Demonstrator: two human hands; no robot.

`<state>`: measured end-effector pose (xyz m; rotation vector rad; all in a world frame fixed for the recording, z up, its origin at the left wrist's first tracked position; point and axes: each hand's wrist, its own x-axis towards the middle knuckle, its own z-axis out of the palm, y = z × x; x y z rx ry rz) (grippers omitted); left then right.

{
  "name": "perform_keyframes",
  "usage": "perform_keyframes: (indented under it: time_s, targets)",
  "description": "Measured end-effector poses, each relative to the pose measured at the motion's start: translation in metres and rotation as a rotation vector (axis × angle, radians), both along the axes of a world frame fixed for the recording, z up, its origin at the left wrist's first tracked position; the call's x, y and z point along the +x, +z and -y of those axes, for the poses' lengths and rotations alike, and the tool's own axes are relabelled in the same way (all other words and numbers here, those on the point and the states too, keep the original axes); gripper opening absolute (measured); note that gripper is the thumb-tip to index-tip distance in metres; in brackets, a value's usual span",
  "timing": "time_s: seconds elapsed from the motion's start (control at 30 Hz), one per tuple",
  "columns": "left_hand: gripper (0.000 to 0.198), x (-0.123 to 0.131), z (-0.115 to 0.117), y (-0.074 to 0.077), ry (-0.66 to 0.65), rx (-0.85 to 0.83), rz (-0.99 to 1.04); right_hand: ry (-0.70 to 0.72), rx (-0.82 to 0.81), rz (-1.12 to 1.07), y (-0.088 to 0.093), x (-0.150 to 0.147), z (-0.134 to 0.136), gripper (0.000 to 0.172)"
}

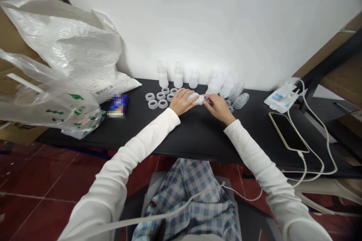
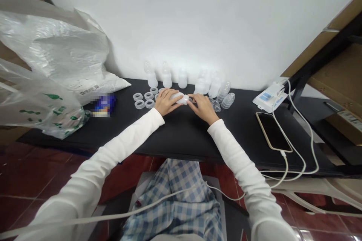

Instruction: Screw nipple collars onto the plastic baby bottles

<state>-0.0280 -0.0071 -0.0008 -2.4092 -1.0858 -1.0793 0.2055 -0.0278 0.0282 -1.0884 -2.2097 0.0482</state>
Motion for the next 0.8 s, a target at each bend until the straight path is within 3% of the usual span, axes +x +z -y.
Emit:
perform_keyframes:
  time_s: [0.07, 0.2, 0.27, 0.37, 0.43, 0.53, 0.63, 0.8]
  targets:
    - [0.043, 0.001, 0.002, 0.002, 0.053, -0.048, 0.052, -0.145, 0.123, 0.047, 0.009, 0.012, 0.0, 0.039]
    - [0.047, 0.0, 0.005, 0.003, 0.121, -0.172, 0.176, -0.716, 0.324, -0.056, 0.011, 0.044, -0.011, 0.04]
    - [0.043, -0.001, 0.006, 0.003, 0.136, -0.227, 0.222, -0.934, 0.323, -0.093, 0.003, 0.057, -0.018, 0.041]
    - [0.044, -0.001, 0.005, 0.005, 0.167, -0.254, 0.238, -1.055, 0.191, -0.071, -0.007, 0.069, -0.025, 0.037]
    - [0.046, 0.0, 0.004, 0.006, 0.189, -0.235, 0.22, -1.049, 0.17, -0.101, -0.005, 0.072, -0.026, 0.034]
    - [0.05, 0.0, 0.003, 0.006, 0.211, -0.187, 0.194, -0.934, 0.283, -0.253, 0.008, 0.068, -0.02, 0.037]
    - [0.051, -0.001, 0.002, 0.005, 0.201, -0.145, 0.189, -0.639, 0.359, -0.435, 0.017, 0.05, -0.011, 0.039]
    - [0.052, -0.002, 0.002, 0.004, 0.157, -0.124, 0.185, -0.206, 0.205, -0.515, 0.003, 0.011, -0.003, 0.032]
